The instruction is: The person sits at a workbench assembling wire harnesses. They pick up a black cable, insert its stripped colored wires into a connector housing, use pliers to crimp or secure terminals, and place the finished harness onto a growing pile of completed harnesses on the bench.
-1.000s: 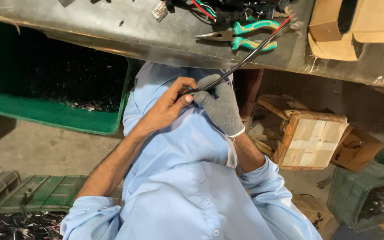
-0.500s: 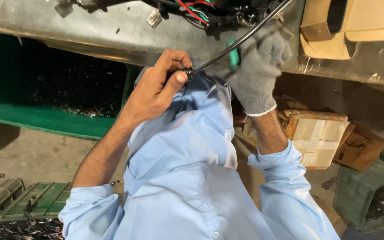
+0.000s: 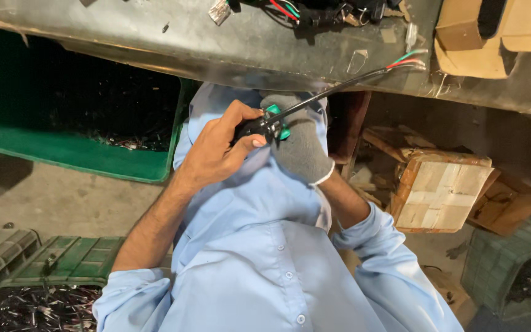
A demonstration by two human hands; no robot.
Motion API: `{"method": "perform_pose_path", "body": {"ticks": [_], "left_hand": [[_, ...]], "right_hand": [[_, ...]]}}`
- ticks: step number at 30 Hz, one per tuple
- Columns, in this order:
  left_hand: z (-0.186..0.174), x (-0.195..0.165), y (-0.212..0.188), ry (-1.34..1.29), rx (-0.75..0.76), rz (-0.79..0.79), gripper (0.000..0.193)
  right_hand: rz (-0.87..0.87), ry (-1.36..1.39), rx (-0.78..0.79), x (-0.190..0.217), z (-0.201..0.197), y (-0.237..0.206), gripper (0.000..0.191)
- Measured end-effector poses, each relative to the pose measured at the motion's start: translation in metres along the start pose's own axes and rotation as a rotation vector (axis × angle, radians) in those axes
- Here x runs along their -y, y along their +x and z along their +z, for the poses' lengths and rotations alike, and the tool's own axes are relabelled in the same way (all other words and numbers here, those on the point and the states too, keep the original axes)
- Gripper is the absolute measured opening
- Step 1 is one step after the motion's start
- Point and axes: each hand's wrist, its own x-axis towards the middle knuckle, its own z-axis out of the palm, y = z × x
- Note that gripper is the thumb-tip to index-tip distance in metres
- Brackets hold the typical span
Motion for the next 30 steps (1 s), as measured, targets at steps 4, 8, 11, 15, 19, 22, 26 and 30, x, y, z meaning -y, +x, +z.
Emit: {"method": "perform_pose_path", "body": {"ticks": [4,8,11,15,19,22,26,30], "left_hand": [[0.002,0.003,-0.003,-0.078,0.019,-0.174,0.033],[0.007,0.006,-0.004,-0.152,-0.001,-0.133,0.033],[0.009,0.010,-0.004,-0.194,0.001,-0.168,0.032],[0.010,0.014,-0.005,-0.279,-0.004,-0.203,0.036],[0.016,0.021,-0.004,-0.009,-0.156,-0.061,0.045],[0.022,0.026,-0.004,0.195,-0.242,0.033,0.048],[0.026,0.029,-0.002,0.400,-0.283,0.063,0.048],[0.023,0.030,0.002,0.769,-0.281,0.182,0.044]], "right_hand": [[-0.114,-0.156,0.112,0.001,-0.019,0.020,0.035],[-0.150,-0.357,0.107,-0.003,-0.024,0.021,0.033],[-0.142,-0.382,0.122,-0.003,-0.022,0.023,0.034],[-0.117,-0.361,0.108,0.004,-0.022,0.021,0.029],[0.192,-0.167,0.193,0.016,-0.025,0.007,0.031],[0.377,-0.283,0.259,0.018,-0.023,-0.003,0.035],[0.297,-0.237,0.224,0.012,-0.016,-0.008,0.036],[0.410,-0.219,0.218,0.010,-0.006,-0.002,0.037]]}}
